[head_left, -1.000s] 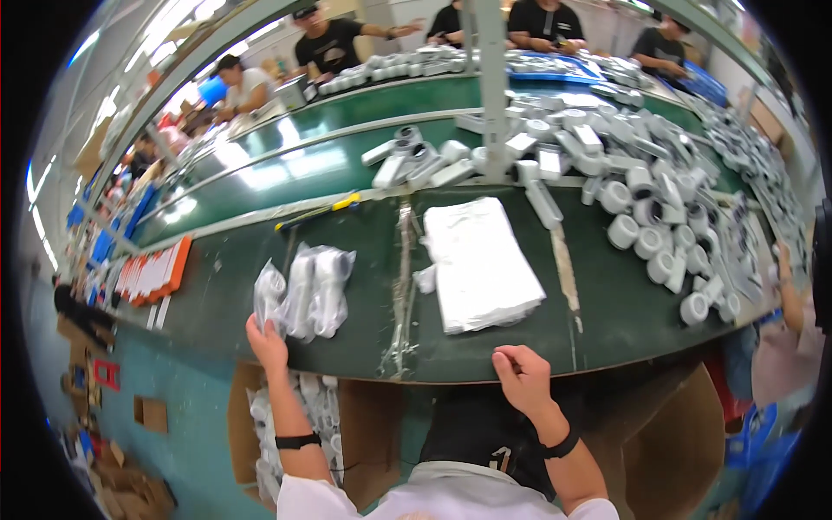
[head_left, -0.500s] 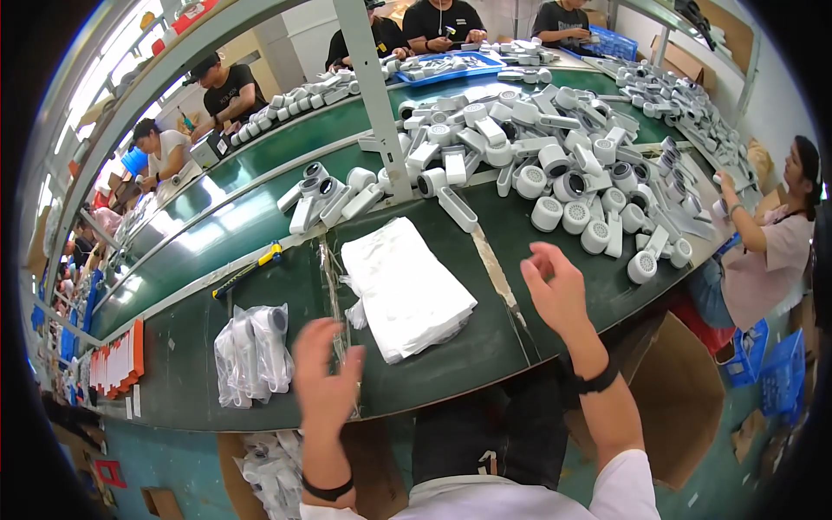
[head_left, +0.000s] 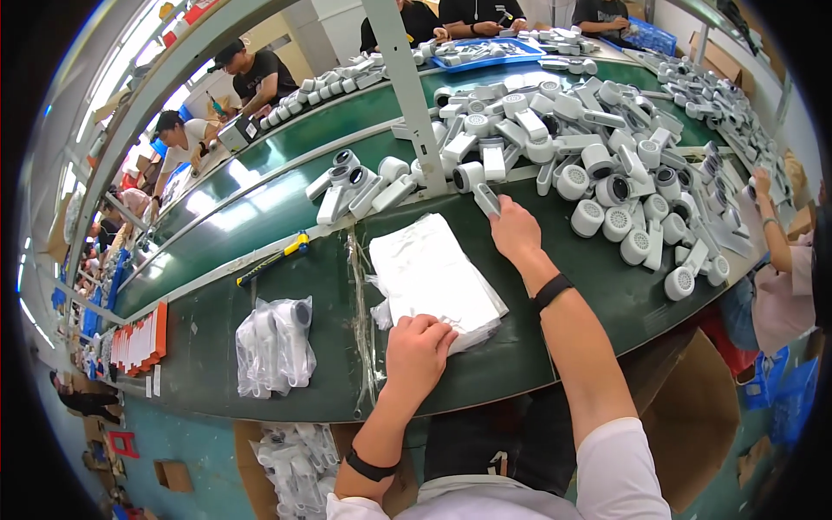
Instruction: The person picks up a handheld fan from a pile, slides it into a plastic bag, and places the bagged fan onto the table, repeating the process for a second fan.
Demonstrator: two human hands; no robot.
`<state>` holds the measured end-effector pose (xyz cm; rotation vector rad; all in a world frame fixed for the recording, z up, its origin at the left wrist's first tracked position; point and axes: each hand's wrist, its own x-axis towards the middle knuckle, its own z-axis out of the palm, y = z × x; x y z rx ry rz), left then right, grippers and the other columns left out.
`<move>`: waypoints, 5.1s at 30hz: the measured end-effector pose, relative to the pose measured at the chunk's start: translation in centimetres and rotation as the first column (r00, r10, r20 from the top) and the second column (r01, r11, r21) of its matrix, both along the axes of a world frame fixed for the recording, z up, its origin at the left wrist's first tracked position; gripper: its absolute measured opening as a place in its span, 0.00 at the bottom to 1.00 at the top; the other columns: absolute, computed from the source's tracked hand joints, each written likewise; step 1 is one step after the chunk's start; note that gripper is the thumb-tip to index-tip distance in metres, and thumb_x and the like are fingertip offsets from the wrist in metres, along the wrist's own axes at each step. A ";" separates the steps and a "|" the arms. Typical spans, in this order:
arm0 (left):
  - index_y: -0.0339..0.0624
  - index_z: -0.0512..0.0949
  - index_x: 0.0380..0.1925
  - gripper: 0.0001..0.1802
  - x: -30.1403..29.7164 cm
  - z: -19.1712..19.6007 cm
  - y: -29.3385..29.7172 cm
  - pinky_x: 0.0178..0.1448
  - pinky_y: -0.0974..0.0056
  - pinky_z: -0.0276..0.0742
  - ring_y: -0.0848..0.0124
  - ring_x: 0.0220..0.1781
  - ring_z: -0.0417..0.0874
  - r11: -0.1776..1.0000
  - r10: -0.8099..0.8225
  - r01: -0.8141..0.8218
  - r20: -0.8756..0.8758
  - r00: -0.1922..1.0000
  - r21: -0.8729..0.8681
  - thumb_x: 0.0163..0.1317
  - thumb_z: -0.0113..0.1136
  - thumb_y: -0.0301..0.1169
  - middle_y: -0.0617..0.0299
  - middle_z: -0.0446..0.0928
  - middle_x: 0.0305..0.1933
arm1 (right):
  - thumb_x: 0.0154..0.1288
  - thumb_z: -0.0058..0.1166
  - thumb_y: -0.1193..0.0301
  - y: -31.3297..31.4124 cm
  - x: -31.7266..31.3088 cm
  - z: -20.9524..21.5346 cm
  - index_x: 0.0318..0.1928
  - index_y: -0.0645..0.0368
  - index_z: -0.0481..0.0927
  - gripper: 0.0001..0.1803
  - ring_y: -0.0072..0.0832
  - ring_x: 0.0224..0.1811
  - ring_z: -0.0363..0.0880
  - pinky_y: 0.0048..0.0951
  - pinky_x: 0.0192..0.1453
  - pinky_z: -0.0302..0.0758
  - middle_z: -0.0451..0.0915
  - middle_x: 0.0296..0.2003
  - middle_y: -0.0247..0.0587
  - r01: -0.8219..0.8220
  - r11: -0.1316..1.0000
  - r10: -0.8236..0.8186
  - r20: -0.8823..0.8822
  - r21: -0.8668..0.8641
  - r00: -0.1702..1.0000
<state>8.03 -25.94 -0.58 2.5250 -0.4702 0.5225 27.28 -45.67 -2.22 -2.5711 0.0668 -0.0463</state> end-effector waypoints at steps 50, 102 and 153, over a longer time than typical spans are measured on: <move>0.33 0.83 0.37 0.10 0.8 3.2 -0.5 0.36 0.68 0.74 0.72 0.30 0.80 0.885 -0.076 -0.027 -0.201 0.977 -0.465 0.63 0.63 0.31 0.56 0.83 0.30 | 0.62 0.56 0.70 -4.4 -27.5 2.8 0.57 0.61 0.76 0.21 0.19 0.27 0.76 0.22 0.31 0.75 0.80 0.32 0.34 -0.163 0.615 0.343 -0.076 0.771 0.936; 0.33 0.82 0.43 0.09 -4.3 6.6 0.2 0.34 0.75 0.68 0.82 0.30 0.71 0.770 -0.392 0.066 -0.389 0.834 -0.634 0.68 0.58 0.26 0.70 0.77 0.29 | 0.60 0.59 0.70 -5.5 -24.7 7.8 0.76 0.48 0.48 0.47 0.19 0.22 0.74 0.23 0.29 0.74 0.82 0.30 0.35 -0.311 0.634 0.613 -0.215 0.708 0.761; 0.47 0.57 0.69 0.26 -8.2 -0.8 -5.5 0.54 0.65 0.79 0.71 0.58 0.77 0.127 -0.712 -0.396 -0.361 0.602 -0.910 0.75 0.47 0.34 0.63 0.70 0.64 | 0.65 0.52 0.78 3.9 -26.3 1.9 0.60 0.62 0.73 0.22 0.31 0.40 0.78 0.29 0.47 0.74 0.81 0.39 0.44 -0.140 0.734 -0.226 0.434 0.664 0.872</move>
